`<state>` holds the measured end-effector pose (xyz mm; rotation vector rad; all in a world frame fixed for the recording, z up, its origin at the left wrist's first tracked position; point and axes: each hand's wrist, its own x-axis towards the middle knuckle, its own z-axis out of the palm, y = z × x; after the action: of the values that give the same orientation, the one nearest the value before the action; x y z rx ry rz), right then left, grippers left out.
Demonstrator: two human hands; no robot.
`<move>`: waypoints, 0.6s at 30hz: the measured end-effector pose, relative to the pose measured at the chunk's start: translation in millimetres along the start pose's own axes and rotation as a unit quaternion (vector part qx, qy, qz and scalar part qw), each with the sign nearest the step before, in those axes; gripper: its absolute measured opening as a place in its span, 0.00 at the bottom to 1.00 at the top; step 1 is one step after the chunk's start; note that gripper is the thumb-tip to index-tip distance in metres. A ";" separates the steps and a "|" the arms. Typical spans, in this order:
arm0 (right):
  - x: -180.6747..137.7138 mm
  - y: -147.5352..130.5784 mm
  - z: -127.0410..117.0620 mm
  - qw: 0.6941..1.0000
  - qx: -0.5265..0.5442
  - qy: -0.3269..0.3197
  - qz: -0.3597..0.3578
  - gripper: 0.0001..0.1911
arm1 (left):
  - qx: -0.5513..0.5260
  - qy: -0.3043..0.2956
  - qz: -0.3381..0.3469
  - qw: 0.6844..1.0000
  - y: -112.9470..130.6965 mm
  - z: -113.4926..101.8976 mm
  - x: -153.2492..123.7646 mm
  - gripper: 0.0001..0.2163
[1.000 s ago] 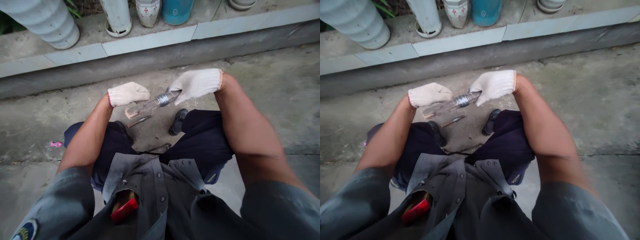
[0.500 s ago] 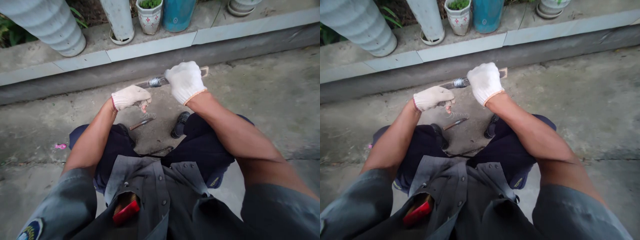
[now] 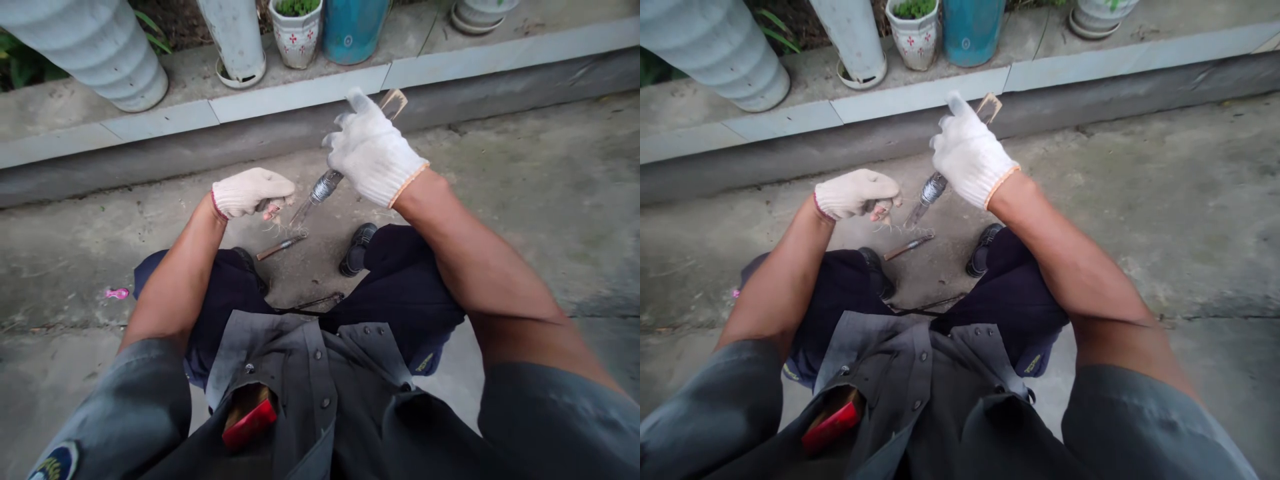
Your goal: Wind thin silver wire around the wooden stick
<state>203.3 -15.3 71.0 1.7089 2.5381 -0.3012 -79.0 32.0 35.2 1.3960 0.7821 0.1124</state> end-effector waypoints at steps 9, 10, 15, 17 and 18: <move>-4.9 4.0 -5.9 0.993 -0.083 0.039 -0.074 0.12 | -0.074 0.032 0.035 0.996 -1.4 -7.8 -3.4 0.20; -4.7 4.1 -5.8 0.989 -0.114 0.035 -0.081 0.10 | -0.086 0.036 0.041 0.995 -1.1 -7.9 -3.6 0.20; -6.0 2.9 -7.5 0.975 -0.190 -0.009 -0.112 0.09 | -0.096 0.065 0.062 0.991 2.4 -8.8 -7.7 0.13; -6.5 2.2 -7.4 0.976 -0.176 -0.028 -0.123 0.10 | -0.084 0.069 0.063 0.992 5.1 -8.8 -11.1 0.15; -6.5 2.1 -6.8 0.977 -0.167 -0.034 -0.128 0.10 | -0.074 0.066 0.065 0.993 6.7 -8.6 -13.1 0.17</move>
<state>208.1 -19.1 78.4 1.2370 2.5757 0.0557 -91.0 33.9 47.1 1.3078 0.7766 0.3605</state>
